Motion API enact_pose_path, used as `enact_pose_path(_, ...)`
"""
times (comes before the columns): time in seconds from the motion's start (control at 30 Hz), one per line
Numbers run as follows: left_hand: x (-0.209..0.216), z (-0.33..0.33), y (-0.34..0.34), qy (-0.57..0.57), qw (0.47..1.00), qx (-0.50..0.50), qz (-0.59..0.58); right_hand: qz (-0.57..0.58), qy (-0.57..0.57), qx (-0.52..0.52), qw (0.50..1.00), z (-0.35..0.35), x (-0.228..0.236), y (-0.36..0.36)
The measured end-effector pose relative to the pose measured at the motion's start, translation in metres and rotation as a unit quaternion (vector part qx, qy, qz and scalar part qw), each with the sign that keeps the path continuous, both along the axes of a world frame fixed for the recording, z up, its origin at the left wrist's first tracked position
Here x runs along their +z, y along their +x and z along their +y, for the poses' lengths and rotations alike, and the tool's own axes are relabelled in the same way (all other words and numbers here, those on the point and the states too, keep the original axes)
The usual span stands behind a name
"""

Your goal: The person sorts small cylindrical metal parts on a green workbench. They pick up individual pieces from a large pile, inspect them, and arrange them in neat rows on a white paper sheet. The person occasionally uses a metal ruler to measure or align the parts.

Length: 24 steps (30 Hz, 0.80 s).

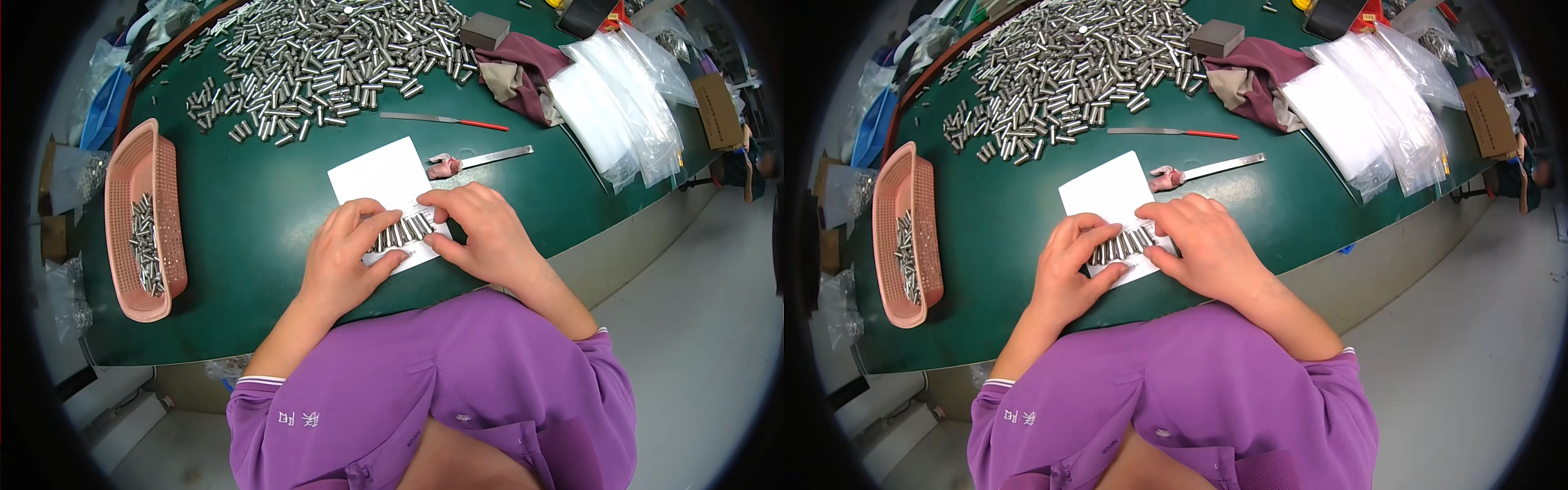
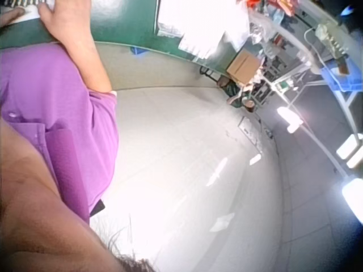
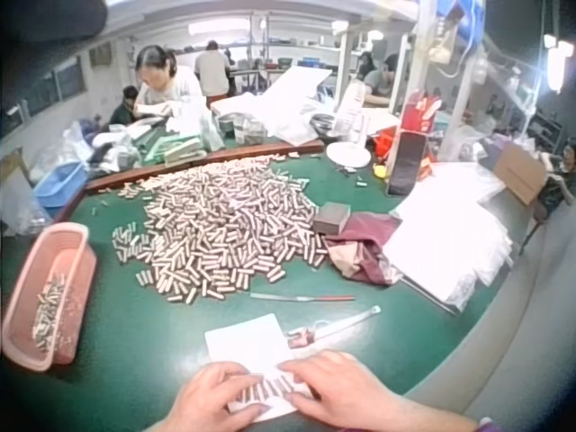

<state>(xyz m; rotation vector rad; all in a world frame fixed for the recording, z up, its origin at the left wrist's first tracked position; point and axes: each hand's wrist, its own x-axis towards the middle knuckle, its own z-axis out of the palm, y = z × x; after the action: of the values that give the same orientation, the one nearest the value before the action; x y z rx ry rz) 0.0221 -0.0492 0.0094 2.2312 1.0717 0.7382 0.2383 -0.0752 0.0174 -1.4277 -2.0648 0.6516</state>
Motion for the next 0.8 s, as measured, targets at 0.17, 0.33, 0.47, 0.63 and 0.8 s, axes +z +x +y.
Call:
enact_pose_path(0.17,-0.003,-0.002,0.000,-0.024,1.000,0.004,-0.017,-0.002,0.005,-0.009,1.000,0.000,0.000,0.004)
enact_pose_path(0.33,0.001,-0.003,0.001,-0.052,0.998,-0.004,-0.030,-0.002,0.024,-0.021,0.999,0.000,0.000,0.008)
enact_pose_path(0.47,0.001,-0.003,0.001,-0.055,0.997,-0.015,-0.053,0.008,0.022,-0.025,0.999,0.002,-0.001,0.010)
enact_pose_path(0.63,-0.003,-0.004,0.001,-0.077,0.994,-0.029,-0.077,0.002,0.023,-0.027,0.999,0.003,0.001,0.013)
enact_pose_path(0.8,-0.003,-0.005,0.000,-0.076,0.993,-0.039,-0.085,0.002,0.028,-0.032,0.999,0.003,0.000,0.014)
